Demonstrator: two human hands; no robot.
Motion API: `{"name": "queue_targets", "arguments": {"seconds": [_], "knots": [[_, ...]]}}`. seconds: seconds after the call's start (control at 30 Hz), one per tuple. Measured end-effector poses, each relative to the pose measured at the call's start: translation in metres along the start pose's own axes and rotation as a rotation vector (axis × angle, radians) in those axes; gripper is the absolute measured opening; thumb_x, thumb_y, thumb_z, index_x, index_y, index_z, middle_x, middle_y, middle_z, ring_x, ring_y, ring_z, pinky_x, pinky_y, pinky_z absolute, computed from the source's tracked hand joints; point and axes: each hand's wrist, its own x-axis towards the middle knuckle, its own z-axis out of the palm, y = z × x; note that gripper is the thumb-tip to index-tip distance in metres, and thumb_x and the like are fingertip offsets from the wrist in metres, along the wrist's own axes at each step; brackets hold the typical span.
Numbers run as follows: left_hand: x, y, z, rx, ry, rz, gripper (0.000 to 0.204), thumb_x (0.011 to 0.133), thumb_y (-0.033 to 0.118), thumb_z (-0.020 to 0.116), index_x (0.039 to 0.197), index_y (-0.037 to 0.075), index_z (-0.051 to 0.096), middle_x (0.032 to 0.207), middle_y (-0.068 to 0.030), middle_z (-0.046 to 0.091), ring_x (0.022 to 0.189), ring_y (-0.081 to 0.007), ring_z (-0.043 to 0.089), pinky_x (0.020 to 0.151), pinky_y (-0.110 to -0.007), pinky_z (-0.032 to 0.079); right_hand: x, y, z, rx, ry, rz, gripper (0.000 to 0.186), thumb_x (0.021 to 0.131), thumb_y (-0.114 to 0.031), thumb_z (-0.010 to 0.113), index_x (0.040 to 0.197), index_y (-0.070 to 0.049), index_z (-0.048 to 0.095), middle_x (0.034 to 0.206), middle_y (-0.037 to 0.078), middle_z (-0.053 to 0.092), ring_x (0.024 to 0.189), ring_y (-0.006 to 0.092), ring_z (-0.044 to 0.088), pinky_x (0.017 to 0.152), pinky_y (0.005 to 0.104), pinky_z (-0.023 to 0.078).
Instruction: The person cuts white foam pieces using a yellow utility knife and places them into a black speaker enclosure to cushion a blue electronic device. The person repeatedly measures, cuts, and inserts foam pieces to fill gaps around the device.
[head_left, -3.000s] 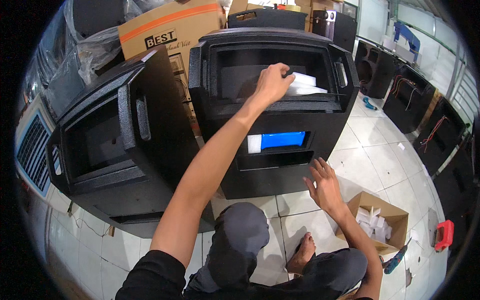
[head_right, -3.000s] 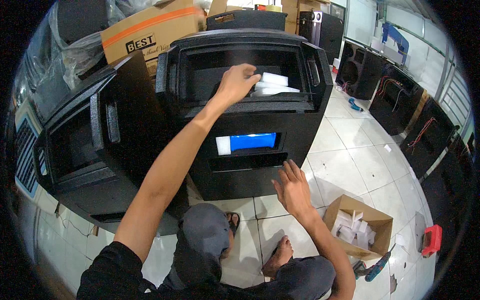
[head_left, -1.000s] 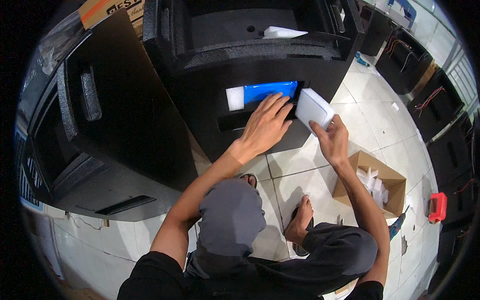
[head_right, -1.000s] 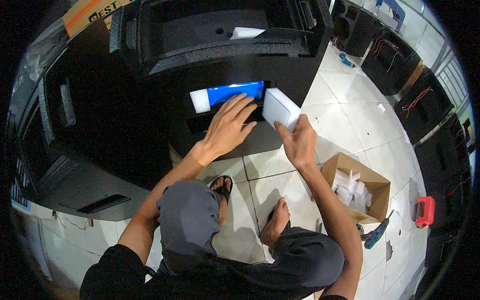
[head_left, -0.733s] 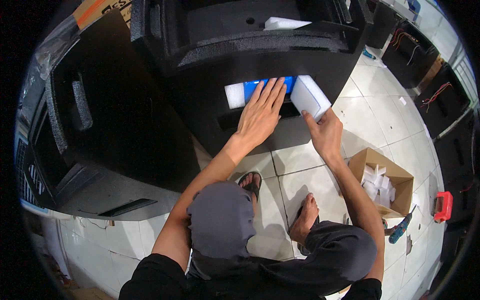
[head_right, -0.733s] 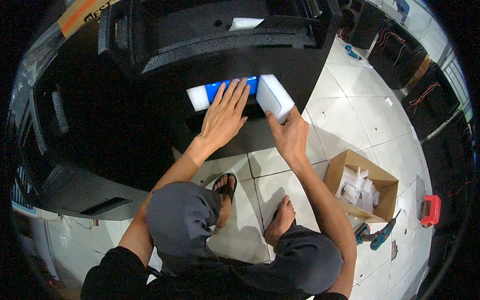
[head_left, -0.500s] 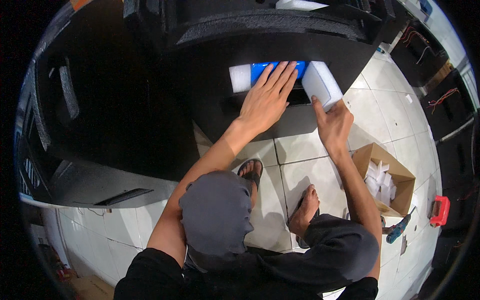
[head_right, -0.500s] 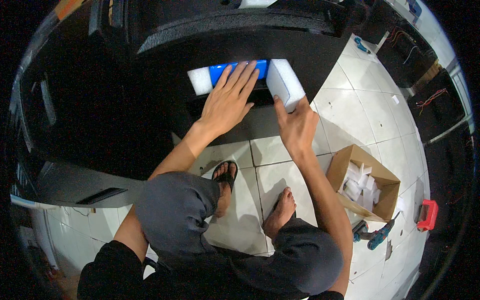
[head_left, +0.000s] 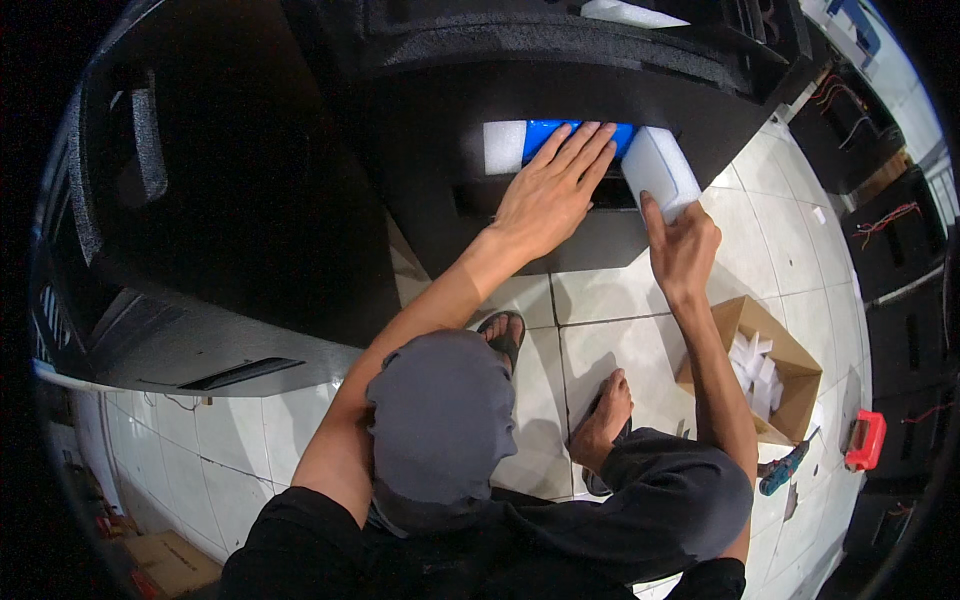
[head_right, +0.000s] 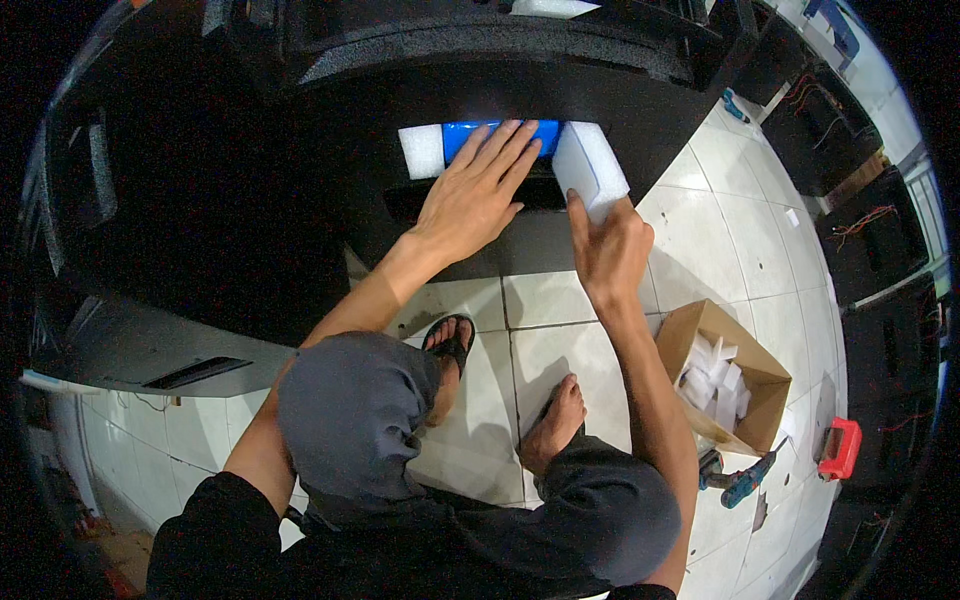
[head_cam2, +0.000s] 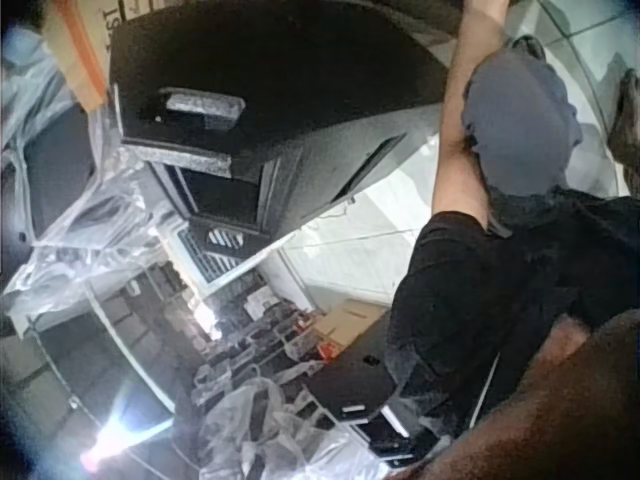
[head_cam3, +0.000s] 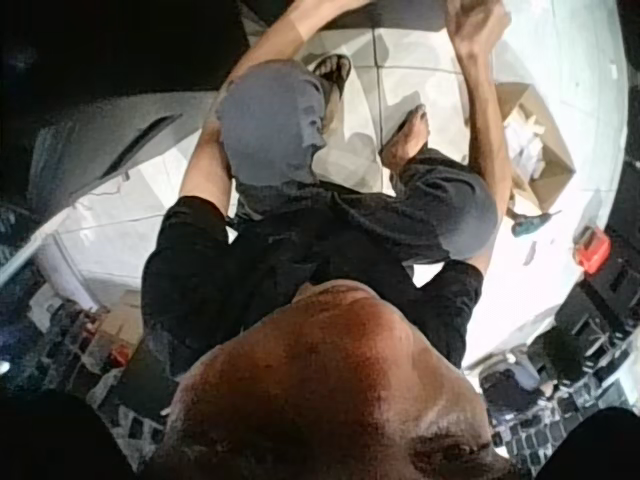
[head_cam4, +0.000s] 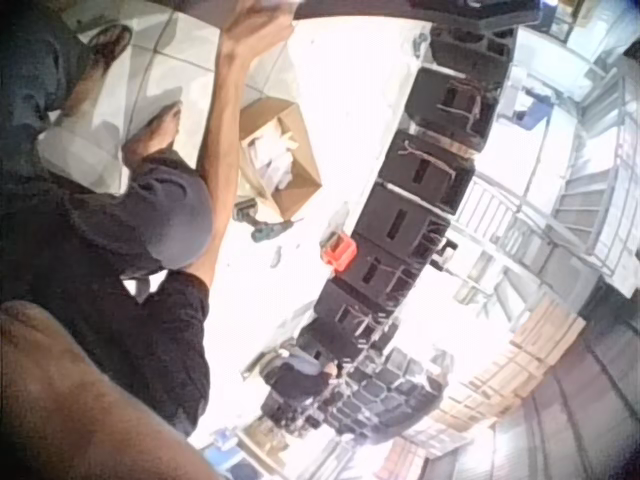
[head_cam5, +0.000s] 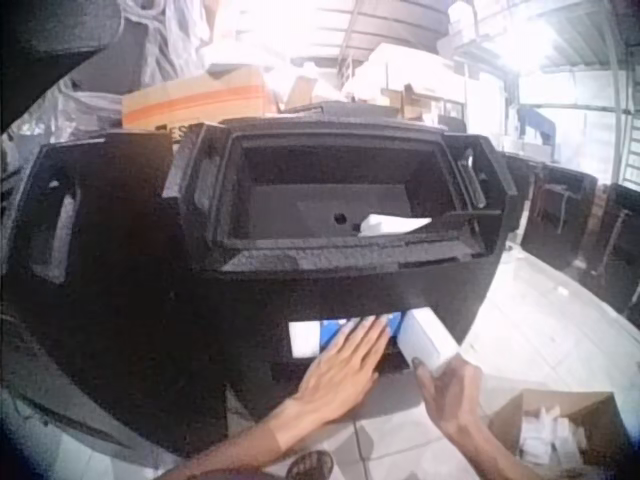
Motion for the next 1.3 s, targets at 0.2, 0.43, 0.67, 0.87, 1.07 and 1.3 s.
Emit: {"name": "queue_targets", "arguments": {"seconds": [0.2,0.43,0.67,0.87,1.07,1.3], "knots": [[0.001,0.000,0.000,0.006,0.006,-0.005,0.082,0.078,0.020,0.075,0.147,-0.001,0.035,0.158,-0.0142,0.026,0.145,-0.0290,0.026,0.121,-0.045,0.019,-0.001,-0.003,0.000,0.020,0.012,-0.002,0.045,0.083,-0.027,0.078,0.066,0.012,0.063,0.051,0.017,0.058,0.046,0.0188,0.058,0.045,0.0329,0.047],[0.000,0.003,-0.001,-0.007,-0.003,-0.013,0.082,0.079,0.021,0.075,0.147,0.000,0.035,0.158,-0.0152,0.026,0.146,-0.0296,0.025,0.121,-0.046,0.017,-0.001,-0.004,-0.003,0.056,-0.009,-0.016,0.042,0.085,-0.025,0.076,0.070,0.013,0.064,0.052,0.018,0.059,0.047,0.0191,0.059,0.044,0.0338,0.046],[0.002,0.005,-0.003,0.023,-0.019,-0.020,0.080,0.078,0.022,0.075,0.146,0.001,0.037,0.158,-0.0151,0.025,0.146,-0.0300,0.024,0.121,-0.046,0.016,-0.001,-0.007,-0.009,0.120,-0.094,0.092,0.040,0.086,-0.026,0.072,0.084,0.014,0.066,0.057,0.023,0.062,0.053,0.0304,0.067,0.053,0.0381,0.051],[0.003,0.006,-0.004,-0.018,-0.035,-0.025,0.077,0.078,0.022,0.075,0.145,0.003,0.041,0.157,-0.0152,0.026,0.146,-0.0301,0.024,0.121,-0.046,0.015,-0.001,-0.005,-0.005,0.064,-0.045,0.097,0.048,0.084,-0.031,0.074,0.073,0.014,0.063,0.056,0.022,0.061,0.050,0.0260,0.063,0.051,0.0389,0.050],[0.001,0.006,-0.005,0.006,-0.047,-0.016,0.072,0.079,0.022,0.076,0.143,0.006,0.046,0.157,-0.0149,0.027,0.145,-0.0306,0.024,0.122,-0.047,0.015,0.000,-0.003,-0.006,0.044,-0.094,0.146,0.048,0.084,-0.032,0.075,0.075,0.014,0.063,0.058,0.022,0.062,0.052,0.0277,0.064,0.053,0.0389,0.051],[0.001,0.006,-0.005,-0.003,-0.037,-0.020,0.064,0.079,0.023,0.076,0.137,0.007,0.053,0.157,-0.0145,0.026,0.146,-0.0299,0.023,0.122,-0.047,0.015,0.000,0.000,-0.004,0.015,-0.062,0.080,0.050,0.084,-0.033,0.074,0.075,0.014,0.062,0.056,0.022,0.061,0.050,0.0291,0.065,0.050,0.0391,0.051]]}}
